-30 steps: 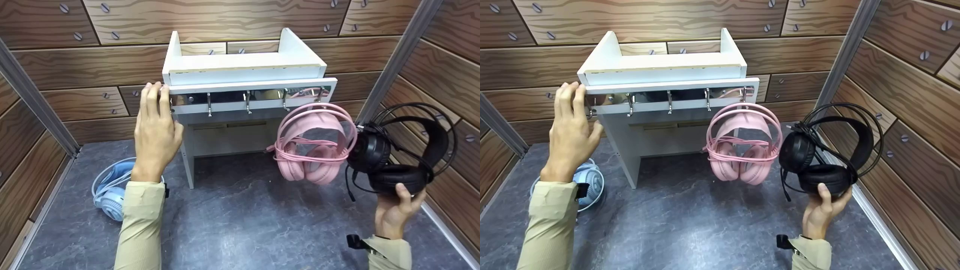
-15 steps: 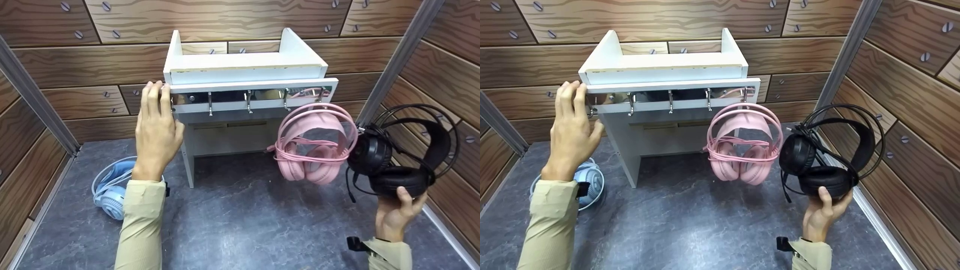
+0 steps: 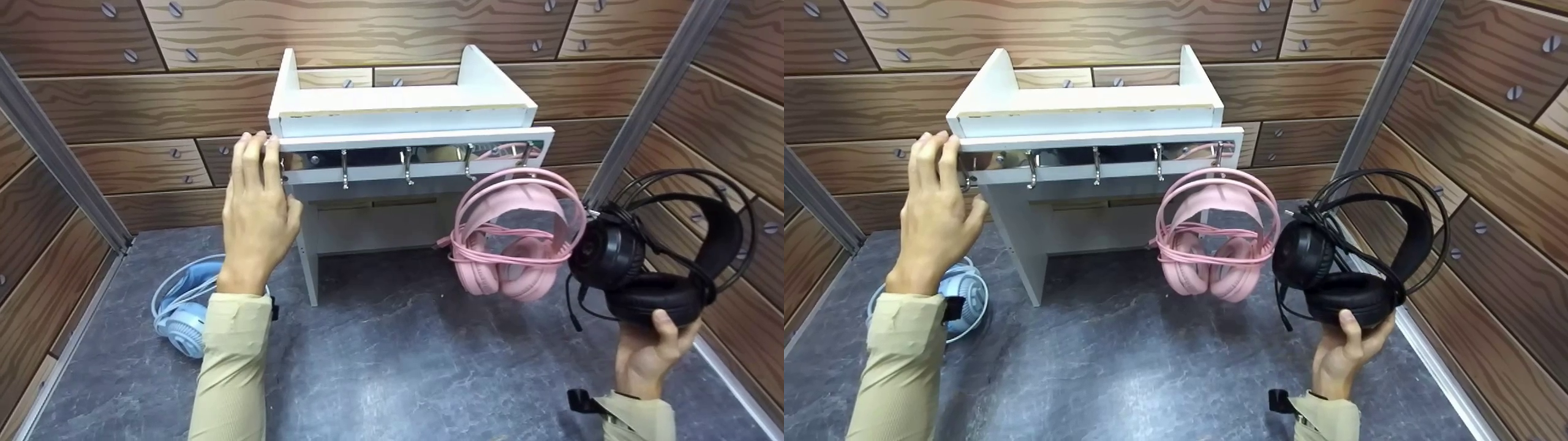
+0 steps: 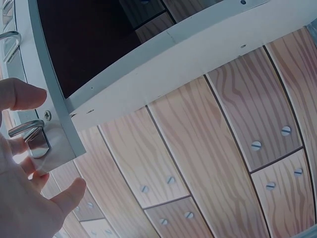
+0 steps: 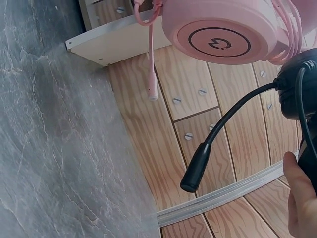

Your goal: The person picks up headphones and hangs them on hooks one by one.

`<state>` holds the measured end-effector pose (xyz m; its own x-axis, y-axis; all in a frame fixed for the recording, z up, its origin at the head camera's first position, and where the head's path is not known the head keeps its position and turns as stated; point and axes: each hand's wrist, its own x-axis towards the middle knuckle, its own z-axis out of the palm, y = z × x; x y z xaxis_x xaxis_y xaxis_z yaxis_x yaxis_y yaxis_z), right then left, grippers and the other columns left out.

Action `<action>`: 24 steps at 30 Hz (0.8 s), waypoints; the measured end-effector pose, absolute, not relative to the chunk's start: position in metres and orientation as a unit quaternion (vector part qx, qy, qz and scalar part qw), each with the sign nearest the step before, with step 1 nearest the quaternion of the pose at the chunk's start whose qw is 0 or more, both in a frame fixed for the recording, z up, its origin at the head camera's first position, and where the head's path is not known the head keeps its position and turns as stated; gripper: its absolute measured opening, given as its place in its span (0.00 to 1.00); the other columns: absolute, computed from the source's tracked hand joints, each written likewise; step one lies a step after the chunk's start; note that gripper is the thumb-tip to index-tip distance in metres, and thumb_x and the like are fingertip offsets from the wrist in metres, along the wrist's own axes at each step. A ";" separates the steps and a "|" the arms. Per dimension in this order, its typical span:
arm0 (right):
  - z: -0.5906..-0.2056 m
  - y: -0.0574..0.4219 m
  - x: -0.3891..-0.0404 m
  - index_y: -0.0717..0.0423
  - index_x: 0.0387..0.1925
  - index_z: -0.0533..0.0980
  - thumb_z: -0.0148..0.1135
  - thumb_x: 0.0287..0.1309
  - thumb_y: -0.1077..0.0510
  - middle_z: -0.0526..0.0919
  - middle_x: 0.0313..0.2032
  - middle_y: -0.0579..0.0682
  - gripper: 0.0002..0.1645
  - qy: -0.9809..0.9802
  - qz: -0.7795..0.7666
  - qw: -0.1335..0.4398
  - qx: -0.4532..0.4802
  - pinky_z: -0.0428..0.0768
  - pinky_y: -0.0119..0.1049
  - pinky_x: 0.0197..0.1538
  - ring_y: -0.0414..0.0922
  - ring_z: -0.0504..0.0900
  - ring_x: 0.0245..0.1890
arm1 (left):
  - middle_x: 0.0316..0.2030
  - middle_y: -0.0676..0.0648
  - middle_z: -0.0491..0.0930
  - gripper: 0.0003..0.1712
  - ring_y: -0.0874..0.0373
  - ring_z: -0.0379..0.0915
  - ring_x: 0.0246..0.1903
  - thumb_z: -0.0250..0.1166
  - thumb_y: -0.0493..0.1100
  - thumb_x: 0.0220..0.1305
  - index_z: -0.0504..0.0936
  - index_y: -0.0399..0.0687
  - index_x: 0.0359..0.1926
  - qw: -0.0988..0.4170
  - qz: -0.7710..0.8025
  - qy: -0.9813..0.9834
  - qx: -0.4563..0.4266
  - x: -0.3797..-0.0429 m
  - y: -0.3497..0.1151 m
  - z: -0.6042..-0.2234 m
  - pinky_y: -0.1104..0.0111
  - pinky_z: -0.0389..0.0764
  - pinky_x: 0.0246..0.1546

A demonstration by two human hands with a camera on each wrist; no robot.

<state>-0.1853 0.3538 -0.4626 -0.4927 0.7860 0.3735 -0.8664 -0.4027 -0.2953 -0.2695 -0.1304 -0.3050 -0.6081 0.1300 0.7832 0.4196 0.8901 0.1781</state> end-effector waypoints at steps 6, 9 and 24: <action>-0.461 0.353 -0.184 0.65 0.58 0.72 0.57 0.42 0.74 0.77 0.46 0.66 0.35 -0.230 0.833 0.494 0.092 0.87 0.47 0.33 0.55 0.81 0.37 | 0.71 0.33 0.57 0.42 0.40 0.47 0.75 0.58 0.30 0.53 0.60 0.31 0.72 0.415 -0.169 -0.881 -0.153 -0.270 -0.130 -0.304 0.53 0.54 0.75; -0.461 0.353 -0.184 0.66 0.58 0.71 0.56 0.42 0.74 0.76 0.46 0.67 0.34 -0.228 0.834 0.493 0.097 0.87 0.47 0.33 0.55 0.81 0.37 | 0.71 0.33 0.57 0.42 0.39 0.47 0.75 0.57 0.30 0.54 0.60 0.31 0.72 0.416 -0.168 -0.880 -0.154 -0.270 -0.130 -0.304 0.52 0.55 0.74; -0.460 0.352 -0.181 0.69 0.55 0.70 0.56 0.41 0.75 0.77 0.43 0.67 0.32 -0.216 0.836 0.491 0.113 0.87 0.47 0.30 0.55 0.81 0.34 | 0.71 0.33 0.58 0.41 0.39 0.48 0.74 0.58 0.30 0.54 0.61 0.31 0.72 0.426 -0.167 -0.875 -0.158 -0.272 -0.130 -0.304 0.52 0.56 0.74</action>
<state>-0.1809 0.3516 -0.4596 -0.4924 0.7728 0.4003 -0.8701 -0.4244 -0.2507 -0.2716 -0.1296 -0.3040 -0.5868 0.1349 0.7984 0.4191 0.8943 0.1568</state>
